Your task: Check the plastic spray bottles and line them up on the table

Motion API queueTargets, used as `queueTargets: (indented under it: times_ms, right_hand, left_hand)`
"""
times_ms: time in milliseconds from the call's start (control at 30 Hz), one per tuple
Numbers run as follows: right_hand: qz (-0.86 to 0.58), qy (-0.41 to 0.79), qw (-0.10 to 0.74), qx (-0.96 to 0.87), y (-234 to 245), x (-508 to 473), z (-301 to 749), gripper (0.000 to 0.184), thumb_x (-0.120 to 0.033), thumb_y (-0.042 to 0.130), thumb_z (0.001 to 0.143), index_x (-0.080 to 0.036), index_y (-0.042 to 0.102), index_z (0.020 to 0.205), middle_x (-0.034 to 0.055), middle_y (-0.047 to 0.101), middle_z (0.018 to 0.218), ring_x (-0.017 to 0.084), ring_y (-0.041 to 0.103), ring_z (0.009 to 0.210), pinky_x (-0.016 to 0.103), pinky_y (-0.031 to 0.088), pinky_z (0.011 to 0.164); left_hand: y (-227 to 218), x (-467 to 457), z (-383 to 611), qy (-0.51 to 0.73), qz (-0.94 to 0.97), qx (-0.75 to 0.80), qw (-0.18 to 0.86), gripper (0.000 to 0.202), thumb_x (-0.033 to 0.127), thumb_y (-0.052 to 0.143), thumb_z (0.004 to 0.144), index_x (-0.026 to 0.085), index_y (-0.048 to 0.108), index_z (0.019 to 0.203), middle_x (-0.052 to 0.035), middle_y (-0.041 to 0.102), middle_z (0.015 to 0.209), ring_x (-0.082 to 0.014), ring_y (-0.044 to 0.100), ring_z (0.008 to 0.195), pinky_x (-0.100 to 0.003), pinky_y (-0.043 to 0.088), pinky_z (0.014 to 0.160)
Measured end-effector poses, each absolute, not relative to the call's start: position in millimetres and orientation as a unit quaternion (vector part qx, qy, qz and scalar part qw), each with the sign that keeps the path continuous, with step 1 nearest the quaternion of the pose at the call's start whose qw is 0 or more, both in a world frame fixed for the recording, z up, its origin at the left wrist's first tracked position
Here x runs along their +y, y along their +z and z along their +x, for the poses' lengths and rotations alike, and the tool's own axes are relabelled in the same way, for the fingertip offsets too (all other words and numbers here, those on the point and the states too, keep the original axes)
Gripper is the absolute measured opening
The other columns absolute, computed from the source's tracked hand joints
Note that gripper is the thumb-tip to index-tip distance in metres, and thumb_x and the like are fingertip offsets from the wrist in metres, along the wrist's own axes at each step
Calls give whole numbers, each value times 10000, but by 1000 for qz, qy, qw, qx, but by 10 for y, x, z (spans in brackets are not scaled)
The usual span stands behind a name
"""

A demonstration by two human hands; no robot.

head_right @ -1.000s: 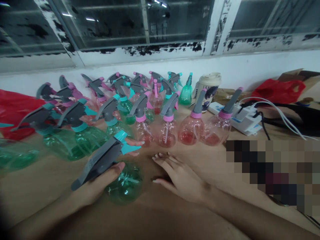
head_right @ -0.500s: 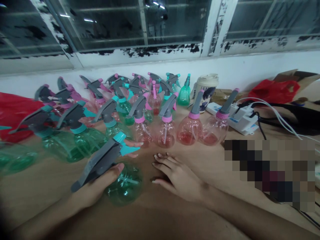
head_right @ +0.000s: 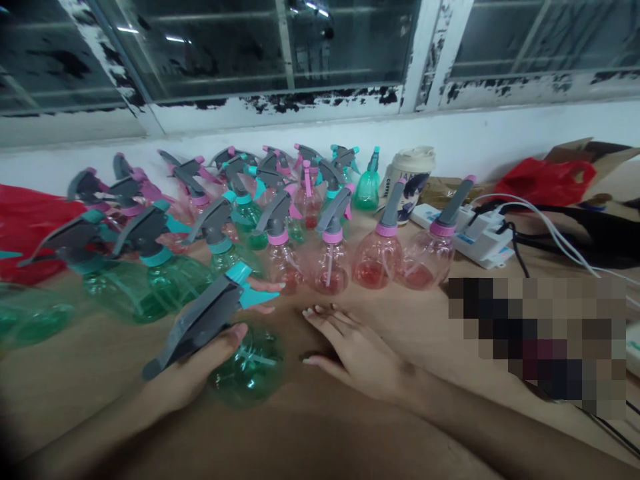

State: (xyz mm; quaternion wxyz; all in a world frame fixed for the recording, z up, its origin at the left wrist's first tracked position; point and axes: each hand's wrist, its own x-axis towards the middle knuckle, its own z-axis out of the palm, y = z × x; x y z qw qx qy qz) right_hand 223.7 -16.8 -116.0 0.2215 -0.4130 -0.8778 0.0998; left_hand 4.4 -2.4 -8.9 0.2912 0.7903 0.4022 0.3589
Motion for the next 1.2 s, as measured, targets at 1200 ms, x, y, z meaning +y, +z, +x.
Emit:
queueTargets:
  times_ms: [1200]
  right_hand:
    - [-401,102,237,-879,-1225,-162,2244,530,-412,508,884,-221,389,1363,74,513,1342,224,441,1256,454,393,1033]
  left_hand:
    - [5,-30,51,337,806,396,285,289,191,474,653,261,610,898,-24,639,846,-188,607,718,-311,538,716]
